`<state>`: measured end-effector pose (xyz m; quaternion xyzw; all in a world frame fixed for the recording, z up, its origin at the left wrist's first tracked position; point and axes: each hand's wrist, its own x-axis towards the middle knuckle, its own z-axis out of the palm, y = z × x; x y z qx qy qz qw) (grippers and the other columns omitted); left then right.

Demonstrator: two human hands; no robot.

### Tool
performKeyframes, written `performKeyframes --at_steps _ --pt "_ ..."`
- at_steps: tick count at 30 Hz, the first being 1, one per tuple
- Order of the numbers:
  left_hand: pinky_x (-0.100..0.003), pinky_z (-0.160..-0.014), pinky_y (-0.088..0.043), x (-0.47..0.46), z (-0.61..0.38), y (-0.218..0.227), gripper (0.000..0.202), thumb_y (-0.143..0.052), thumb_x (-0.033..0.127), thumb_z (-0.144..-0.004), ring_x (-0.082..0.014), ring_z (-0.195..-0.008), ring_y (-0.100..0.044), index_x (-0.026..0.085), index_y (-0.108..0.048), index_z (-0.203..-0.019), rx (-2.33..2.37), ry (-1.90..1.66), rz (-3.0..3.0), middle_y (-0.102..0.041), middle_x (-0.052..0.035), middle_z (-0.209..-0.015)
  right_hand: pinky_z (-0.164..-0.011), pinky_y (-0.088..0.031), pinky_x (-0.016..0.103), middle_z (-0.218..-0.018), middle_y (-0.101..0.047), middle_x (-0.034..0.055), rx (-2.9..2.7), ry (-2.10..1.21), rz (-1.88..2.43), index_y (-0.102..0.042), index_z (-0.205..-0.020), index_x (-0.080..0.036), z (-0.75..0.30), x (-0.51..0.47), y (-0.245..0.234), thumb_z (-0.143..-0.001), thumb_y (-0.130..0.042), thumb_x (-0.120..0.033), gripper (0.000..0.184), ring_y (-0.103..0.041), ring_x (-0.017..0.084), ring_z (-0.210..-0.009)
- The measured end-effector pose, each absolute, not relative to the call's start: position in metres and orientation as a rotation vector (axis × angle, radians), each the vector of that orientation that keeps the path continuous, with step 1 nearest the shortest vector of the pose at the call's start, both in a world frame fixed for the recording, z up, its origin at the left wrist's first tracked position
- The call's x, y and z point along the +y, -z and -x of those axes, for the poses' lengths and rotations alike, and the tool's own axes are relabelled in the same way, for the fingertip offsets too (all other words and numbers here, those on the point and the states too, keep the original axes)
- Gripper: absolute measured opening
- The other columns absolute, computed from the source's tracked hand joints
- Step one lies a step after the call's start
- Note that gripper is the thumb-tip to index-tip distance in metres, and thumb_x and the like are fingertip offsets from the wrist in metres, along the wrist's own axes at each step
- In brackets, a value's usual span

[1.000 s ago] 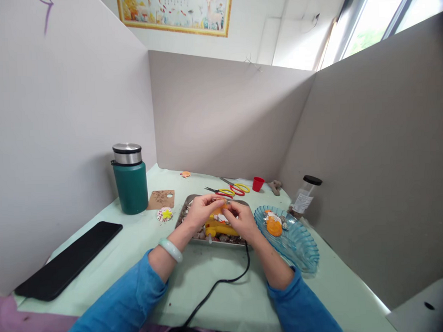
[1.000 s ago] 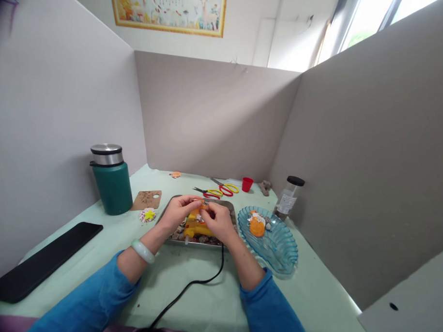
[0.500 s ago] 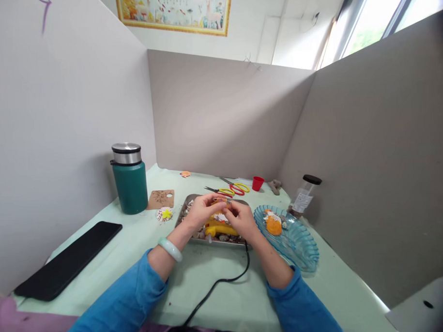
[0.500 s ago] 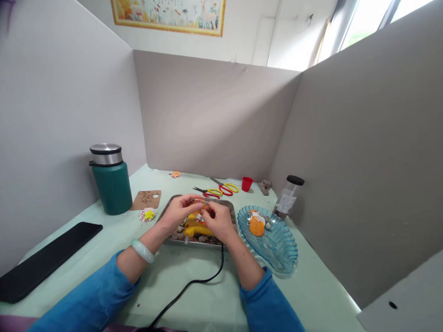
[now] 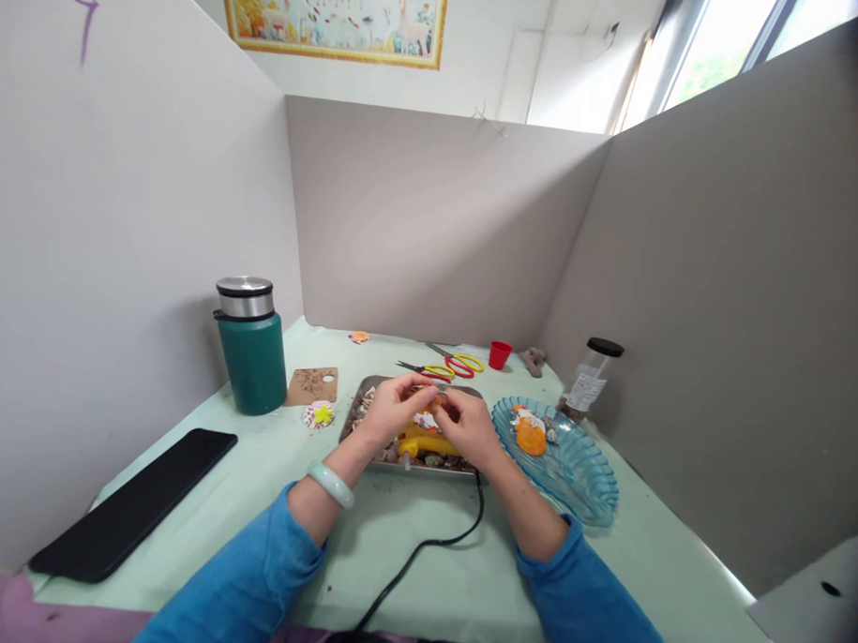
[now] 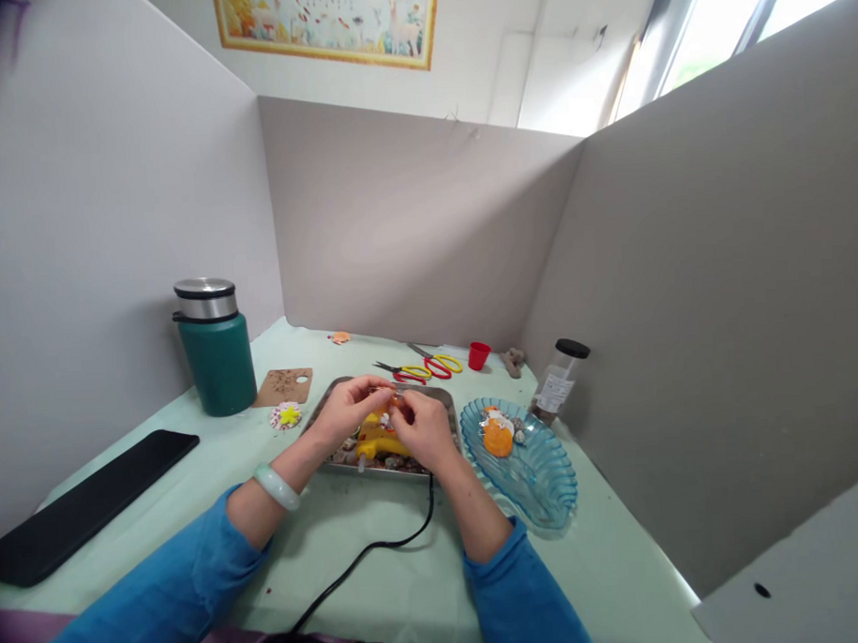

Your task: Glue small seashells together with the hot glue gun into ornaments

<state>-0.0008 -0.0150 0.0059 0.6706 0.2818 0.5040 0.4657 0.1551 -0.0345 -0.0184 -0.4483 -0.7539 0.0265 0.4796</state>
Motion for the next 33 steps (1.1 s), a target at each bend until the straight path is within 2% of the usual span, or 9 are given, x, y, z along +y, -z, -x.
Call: performKeyframes --at_steps 13,22,33 --pt "-0.024 -0.063 -0.049 -0.0159 0.0018 -0.0064 0.029 -0.066 0.041 -0.075 -0.0127 -0.067 -0.059 0.013 -0.066 -0.081 0.694 -1.263 -1.628 -0.067 -0.0035 -0.075 -0.052 -0.027 0.025 -0.055 -0.041 -0.0044 -1.842 -0.052 1.093 -0.036 -0.057 -0.021 -0.1531 -0.0384 0.0139 -0.081 -0.05 -0.024 0.028 -0.037 0.01 -0.052" --pt "-0.029 -0.074 -0.052 -0.0099 0.0011 -0.001 0.034 -0.072 0.037 -0.071 -0.0193 -0.084 -0.066 0.013 -0.068 -0.095 0.638 -1.222 -1.602 -0.071 -0.0095 -0.094 -0.05 -0.028 0.023 -0.053 -0.04 -0.005 -1.753 -0.247 1.086 -0.04 -0.058 -0.02 -0.1537 -0.0338 0.0181 -0.082 -0.051 -0.031 0.028 -0.036 0.01 -0.052" --pt "-0.031 -0.079 -0.052 -0.011 0.003 -0.0035 0.031 -0.071 0.036 -0.072 -0.02 -0.086 -0.066 0.012 -0.069 -0.091 0.644 -1.237 -1.531 -0.072 -0.0094 -0.092 -0.051 -0.03 0.023 -0.056 -0.045 -0.0039 -1.776 -0.33 1.084 -0.049 -0.062 -0.019 -0.1541 -0.0359 0.0165 -0.085 -0.053 -0.038 0.031 -0.039 0.011 -0.054"
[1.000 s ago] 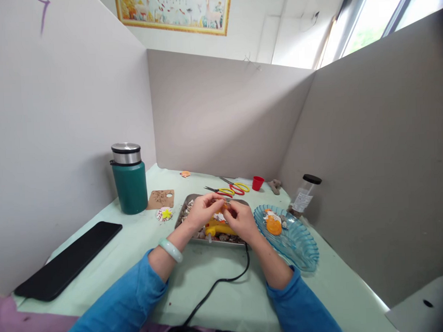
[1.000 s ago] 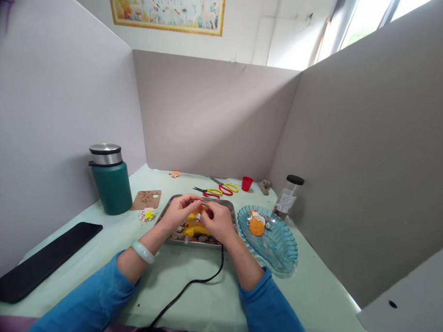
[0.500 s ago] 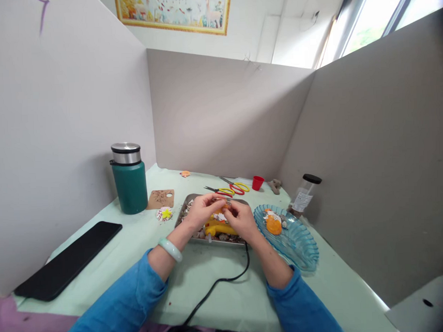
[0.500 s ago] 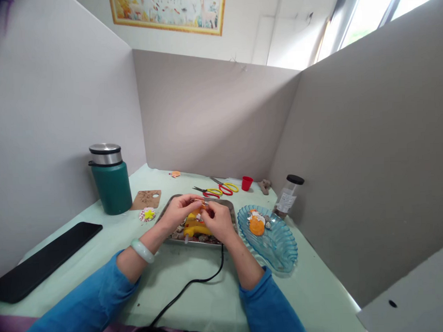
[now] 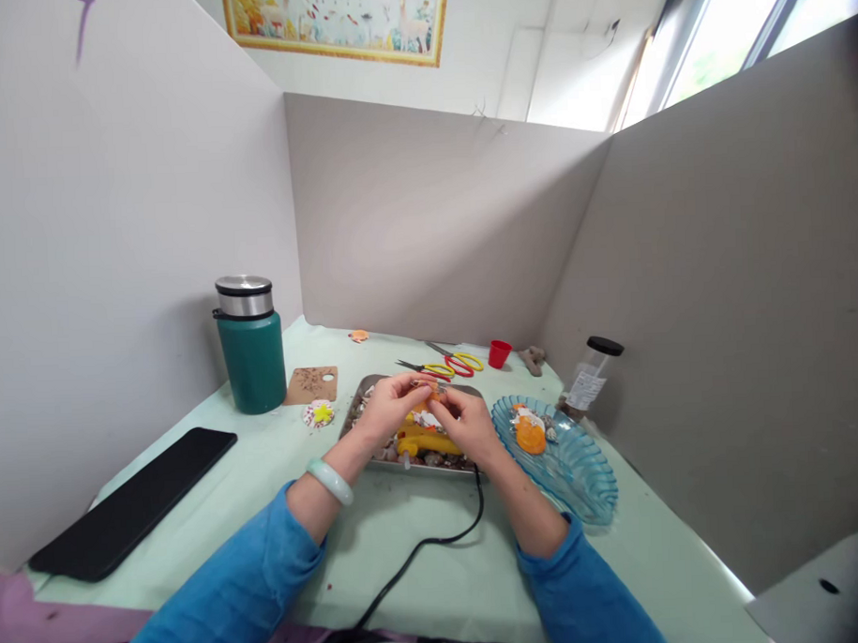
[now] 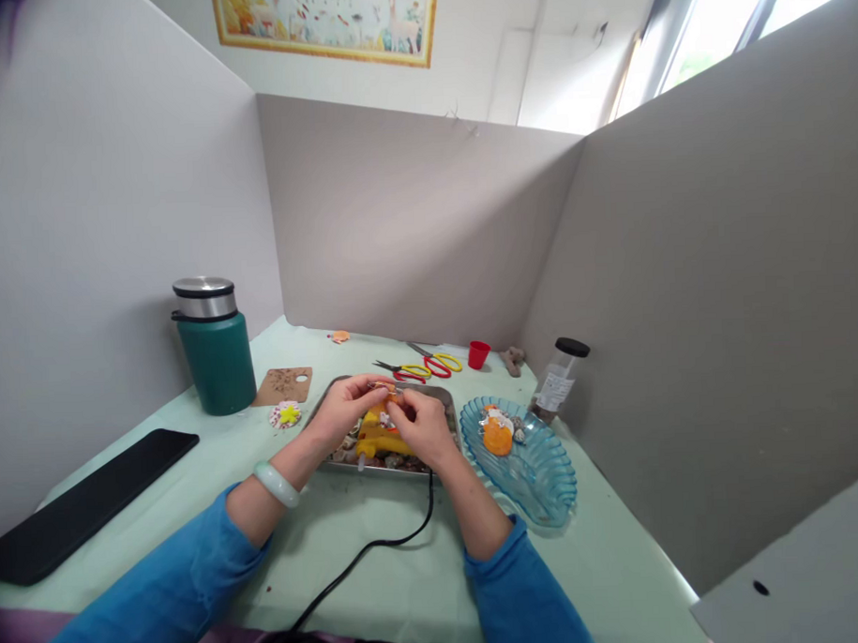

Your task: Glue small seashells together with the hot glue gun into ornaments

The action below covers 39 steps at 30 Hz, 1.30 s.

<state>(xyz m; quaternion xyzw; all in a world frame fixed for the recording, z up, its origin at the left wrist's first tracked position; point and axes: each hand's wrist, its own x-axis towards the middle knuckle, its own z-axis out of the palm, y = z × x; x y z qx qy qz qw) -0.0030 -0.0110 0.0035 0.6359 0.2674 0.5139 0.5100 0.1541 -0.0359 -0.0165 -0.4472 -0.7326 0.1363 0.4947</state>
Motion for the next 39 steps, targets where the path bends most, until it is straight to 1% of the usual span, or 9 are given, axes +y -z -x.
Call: performKeyframes --at_steps 3,6,12,17,24,32,34,37,39 --pt "-0.031 -0.08 -0.051 -0.0093 0.0032 -0.0021 0.031 -0.072 0.036 -0.071 -0.0198 -0.086 -0.065 0.012 -0.068 -0.091 0.666 -1.268 -1.507 -0.072 -0.0089 -0.091 -0.052 -0.032 0.023 -0.056 -0.046 -0.0043 -1.722 -0.353 1.087 -0.052 -0.065 -0.019 -0.156 -0.0361 0.016 -0.087 -0.053 -0.044 0.034 -0.04 0.01 -0.054" --pt "-0.031 -0.079 -0.05 -0.0085 0.0027 -0.0015 0.031 -0.072 0.037 -0.071 -0.0195 -0.086 -0.065 0.012 -0.068 -0.09 0.682 -1.268 -1.52 -0.072 -0.0084 -0.091 -0.054 -0.034 0.022 -0.058 -0.047 -0.0042 -1.636 -0.364 1.082 -0.053 -0.068 -0.019 -0.1584 -0.0362 0.0159 -0.089 -0.05 -0.047 0.035 -0.042 0.011 -0.054" --pt "-0.028 -0.074 -0.049 -0.0104 0.0004 -0.0021 0.037 -0.077 0.035 -0.067 -0.0161 -0.078 -0.064 0.013 -0.064 -0.095 0.638 -1.26 -1.407 -0.071 -0.0058 -0.085 -0.057 -0.036 0.022 -0.059 -0.049 -0.003 -1.67 -0.318 1.032 -0.055 -0.068 -0.019 -0.1593 -0.0361 0.0162 -0.09 -0.05 -0.044 0.034 -0.043 0.011 -0.057" --pt "-0.026 -0.071 -0.048 -0.0129 0.0008 -0.0023 0.032 -0.079 0.033 -0.065 -0.0138 -0.073 -0.063 0.014 -0.062 -0.084 0.618 -1.268 -1.343 -0.07 -0.0036 -0.081 -0.057 -0.036 0.023 -0.059 -0.048 -0.0028 -1.674 -0.292 1.014 -0.054 -0.066 -0.019 -0.1589 -0.0378 0.0149 -0.091 -0.049 -0.043 0.035 -0.043 0.011 -0.056" --pt "-0.026 -0.068 -0.046 -0.0127 0.0026 -0.0018 0.029 -0.077 0.034 -0.067 -0.0126 -0.068 -0.06 0.013 -0.065 -0.082 0.634 -1.252 -1.401 -0.069 -0.0032 -0.078 -0.054 -0.035 0.022 -0.056 -0.046 -0.0035 -1.655 -0.372 0.998 -0.05 -0.061 -0.019 -0.1594 -0.0391 0.0145 -0.09 -0.051 -0.042 0.037 -0.041 0.01 -0.053" --pt "-0.025 -0.068 -0.047 -0.0124 0.0024 -0.0018 0.028 -0.078 0.034 -0.066 -0.0126 -0.069 -0.06 0.013 -0.065 -0.08 0.639 -1.246 -1.413 -0.068 -0.0029 -0.077 -0.054 -0.035 0.023 -0.055 -0.047 -0.0029 -1.673 -0.342 1.015 -0.052 -0.06 -0.018 -0.1584 -0.0403 0.0123 -0.09 -0.05 -0.045 0.04 -0.042 0.011 -0.054" --pt "-0.025 -0.069 -0.047 -0.013 0.0017 -0.0023 0.029 -0.078 0.033 -0.066 -0.0127 -0.07 -0.061 0.013 -0.065 -0.083 0.626 -1.249 -1.388 -0.068 -0.0033 -0.078 -0.055 -0.035 0.023 -0.055 -0.047 -0.0029 -1.668 -0.317 1.011 -0.052 -0.06 -0.018 -0.1584 -0.0402 0.0124 -0.09 -0.05 -0.045 0.04 -0.043 0.011 -0.054" --pt "-0.025 -0.071 -0.047 -0.0129 0.0005 -0.0015 0.035 -0.079 0.032 -0.066 -0.0135 -0.074 -0.062 0.014 -0.064 -0.093 0.592 -1.236 -1.32 -0.069 -0.004 -0.083 -0.058 -0.036 0.023 -0.058 -0.048 -0.0027 -1.666 -0.291 0.998 -0.053 -0.063 -0.019 -0.159 -0.0393 0.0141 -0.091 -0.049 -0.042 0.038 -0.044 0.011 -0.056" --pt "-0.025 -0.073 -0.047 -0.0119 0.0003 -0.0002 0.037 -0.079 0.031 -0.066 -0.0136 -0.076 -0.062 0.014 -0.064 -0.097 0.581 -1.213 -1.308 -0.069 -0.0046 -0.087 -0.059 -0.037 0.023 -0.059 -0.049 -0.0026 -1.668 -0.289 0.997 -0.052 -0.063 -0.019 -0.1595 -0.0384 0.0156 -0.092 -0.048 -0.041 0.037 -0.044 0.011 -0.057"
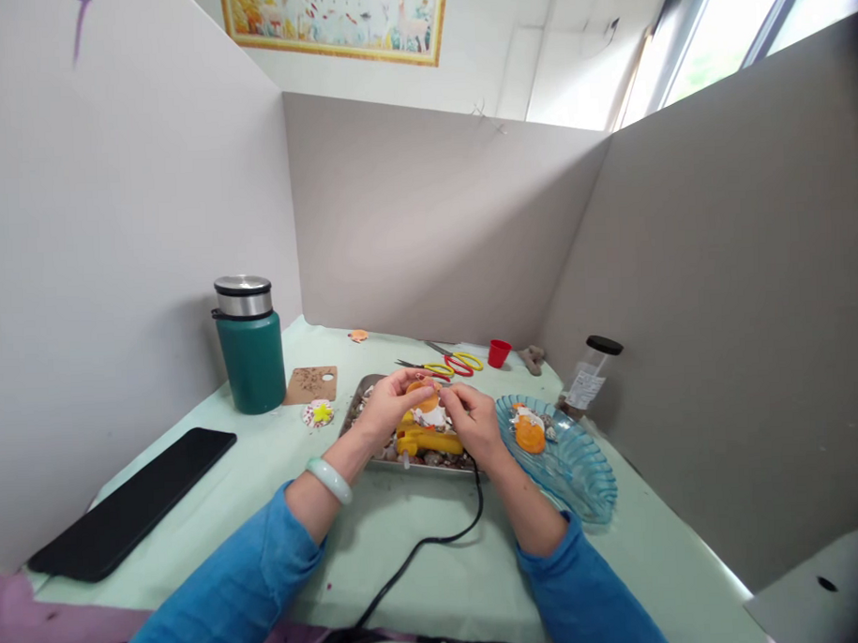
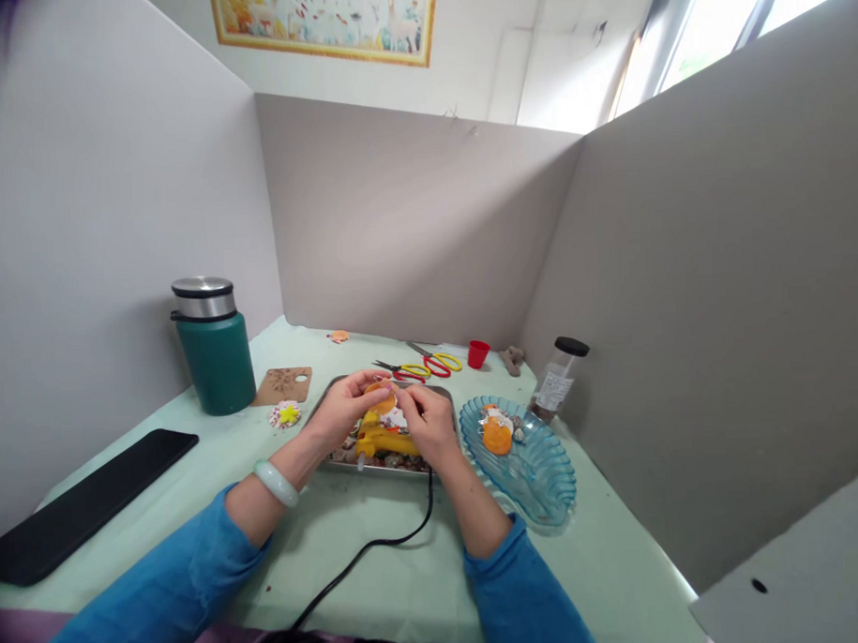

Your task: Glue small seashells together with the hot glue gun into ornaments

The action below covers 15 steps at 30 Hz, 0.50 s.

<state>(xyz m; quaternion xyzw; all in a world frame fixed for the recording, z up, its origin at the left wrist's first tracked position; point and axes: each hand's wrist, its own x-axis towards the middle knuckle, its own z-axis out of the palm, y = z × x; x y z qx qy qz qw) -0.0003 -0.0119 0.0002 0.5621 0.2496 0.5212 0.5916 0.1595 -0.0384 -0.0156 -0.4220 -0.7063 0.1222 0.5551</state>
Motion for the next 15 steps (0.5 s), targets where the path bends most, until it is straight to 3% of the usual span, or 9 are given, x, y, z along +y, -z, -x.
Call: performKeyframes --at_steps 9,15 --pt "-0.024 -0.063 -0.048 -0.0098 0.0043 -0.0003 0.034 -0.075 0.036 -0.07 -0.0113 -0.067 -0.057 0.011 -0.065 -0.091 0.609 -1.088 -1.445 -0.064 -0.0035 -0.08 -0.057 -0.036 0.022 -0.059 -0.05 -0.0026 -1.639 -0.331 1.02 -0.052 -0.064 -0.019 -0.1594 -0.0359 0.0188 -0.092 -0.047 -0.04 0.036 -0.045 0.011 -0.057" --pt "-0.024 -0.055 -0.052 -0.0152 0.0029 -0.0054 0.036 -0.069 0.044 -0.075 -0.0144 -0.067 -0.062 0.015 -0.059 -0.092 0.623 -1.043 -1.448 -0.063 -0.0026 -0.079 -0.056 -0.035 0.022 -0.057 -0.047 -0.0034 -1.633 -0.346 1.005 -0.05 -0.061 -0.019 -0.16 -0.0377 0.0161 -0.091 -0.048 -0.04 0.037 -0.042 0.011 -0.055"
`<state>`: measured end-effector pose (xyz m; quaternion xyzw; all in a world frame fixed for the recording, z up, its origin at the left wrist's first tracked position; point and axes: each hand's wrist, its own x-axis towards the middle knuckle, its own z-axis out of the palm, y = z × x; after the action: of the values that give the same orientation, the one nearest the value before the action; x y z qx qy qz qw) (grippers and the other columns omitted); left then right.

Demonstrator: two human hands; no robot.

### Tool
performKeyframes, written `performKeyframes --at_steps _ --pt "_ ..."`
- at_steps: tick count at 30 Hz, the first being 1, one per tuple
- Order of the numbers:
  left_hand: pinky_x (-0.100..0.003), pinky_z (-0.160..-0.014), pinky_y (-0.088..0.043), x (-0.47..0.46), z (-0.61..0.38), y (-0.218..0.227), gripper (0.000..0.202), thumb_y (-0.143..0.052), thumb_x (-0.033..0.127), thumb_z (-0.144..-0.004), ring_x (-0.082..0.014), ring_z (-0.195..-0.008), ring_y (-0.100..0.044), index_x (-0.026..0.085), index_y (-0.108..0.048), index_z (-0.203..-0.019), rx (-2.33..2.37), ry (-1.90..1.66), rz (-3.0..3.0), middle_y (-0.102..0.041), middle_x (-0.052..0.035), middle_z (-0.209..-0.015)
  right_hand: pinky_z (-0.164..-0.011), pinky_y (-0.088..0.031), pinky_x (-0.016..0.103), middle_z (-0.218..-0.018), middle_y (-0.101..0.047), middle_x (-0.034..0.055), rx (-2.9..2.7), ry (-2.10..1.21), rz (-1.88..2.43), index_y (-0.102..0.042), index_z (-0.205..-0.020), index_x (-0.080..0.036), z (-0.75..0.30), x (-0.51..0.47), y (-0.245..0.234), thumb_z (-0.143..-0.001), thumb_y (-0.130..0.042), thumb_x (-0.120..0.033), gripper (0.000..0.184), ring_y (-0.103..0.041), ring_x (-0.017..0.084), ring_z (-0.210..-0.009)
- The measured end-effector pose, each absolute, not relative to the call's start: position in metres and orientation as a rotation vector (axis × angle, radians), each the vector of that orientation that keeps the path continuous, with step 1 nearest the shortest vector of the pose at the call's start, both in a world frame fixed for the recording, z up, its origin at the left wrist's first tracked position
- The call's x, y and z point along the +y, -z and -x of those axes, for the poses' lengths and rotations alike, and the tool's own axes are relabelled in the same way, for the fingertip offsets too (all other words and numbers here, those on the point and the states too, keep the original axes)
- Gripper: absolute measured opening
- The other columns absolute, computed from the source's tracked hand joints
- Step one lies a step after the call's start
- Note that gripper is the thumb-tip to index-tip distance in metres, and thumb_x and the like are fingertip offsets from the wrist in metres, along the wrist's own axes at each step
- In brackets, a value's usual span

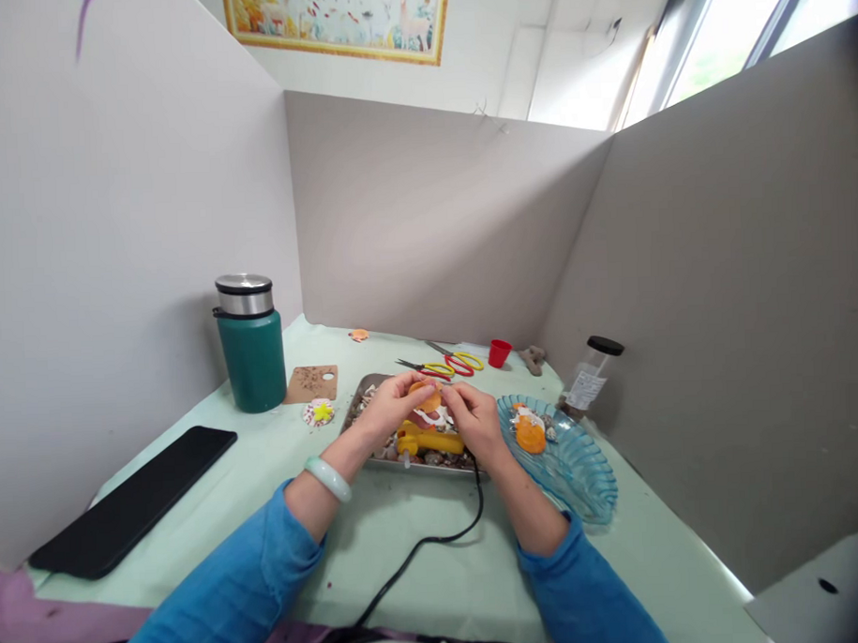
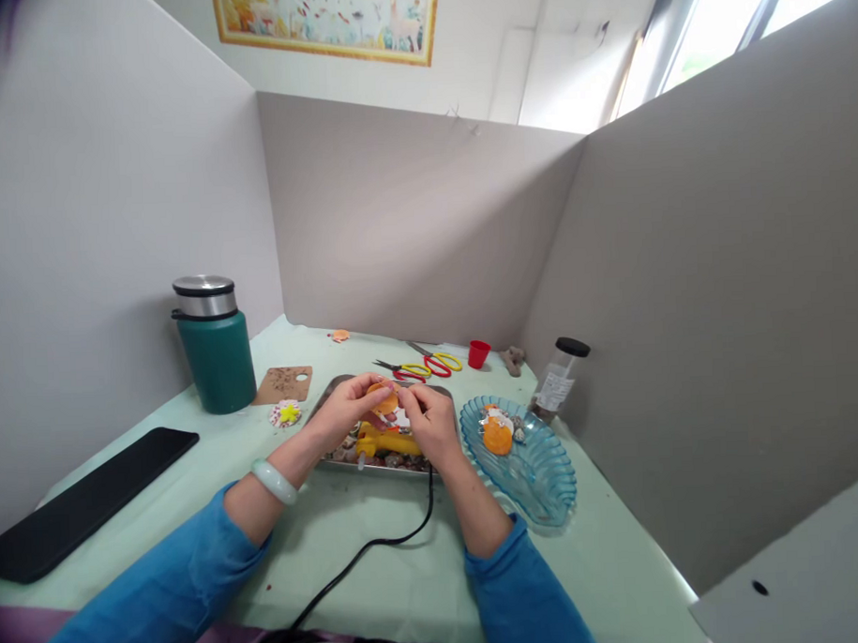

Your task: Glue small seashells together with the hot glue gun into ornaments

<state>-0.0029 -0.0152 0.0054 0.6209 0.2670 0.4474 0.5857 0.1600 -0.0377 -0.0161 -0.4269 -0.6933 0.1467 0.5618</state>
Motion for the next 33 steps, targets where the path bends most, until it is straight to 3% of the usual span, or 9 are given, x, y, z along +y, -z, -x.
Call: performKeyframes --at_steps 15,25,33 --pt "-0.025 -0.059 -0.052 -0.017 0.002 -0.005 0.03 -0.069 0.04 -0.076 -0.0129 -0.063 -0.062 0.013 -0.066 -0.089 0.647 -1.236 -1.548 -0.066 -0.0043 -0.078 -0.059 -0.038 0.025 -0.06 -0.052 -0.0013 -1.672 -0.304 0.977 -0.054 -0.063 -0.019 -0.159 -0.042 0.011 -0.092 -0.048 -0.04 0.035 -0.046 0.012 -0.058" --pt "-0.03 -0.079 -0.053 -0.023 0.005 -0.012 0.022 -0.069 0.035 -0.076 -0.0193 -0.084 -0.067 0.017 -0.072 -0.089 0.636 -1.403 -1.767 -0.073 -0.0067 -0.092 -0.069 -0.044 0.028 -0.076 -0.062 0.0034 -1.671 -0.209 0.928 -0.064 -0.082 -0.02 -0.162 -0.042 0.012 -0.094 -0.046 -0.039 0.029 -0.055 0.016 -0.071" --pt "-0.031 -0.084 -0.051 -0.025 0.008 -0.016 0.02 -0.066 0.033 -0.078 -0.0198 -0.09 -0.066 0.018 -0.073 -0.09 0.639 -1.455 -1.892 -0.072 -0.007 -0.095 -0.071 -0.045 0.029 -0.078 -0.063 0.004 -1.706 -0.185 0.915 -0.066 -0.089 -0.02 -0.161 -0.042 0.013 -0.095 -0.044 -0.038 0.029 -0.056 0.017 -0.071"
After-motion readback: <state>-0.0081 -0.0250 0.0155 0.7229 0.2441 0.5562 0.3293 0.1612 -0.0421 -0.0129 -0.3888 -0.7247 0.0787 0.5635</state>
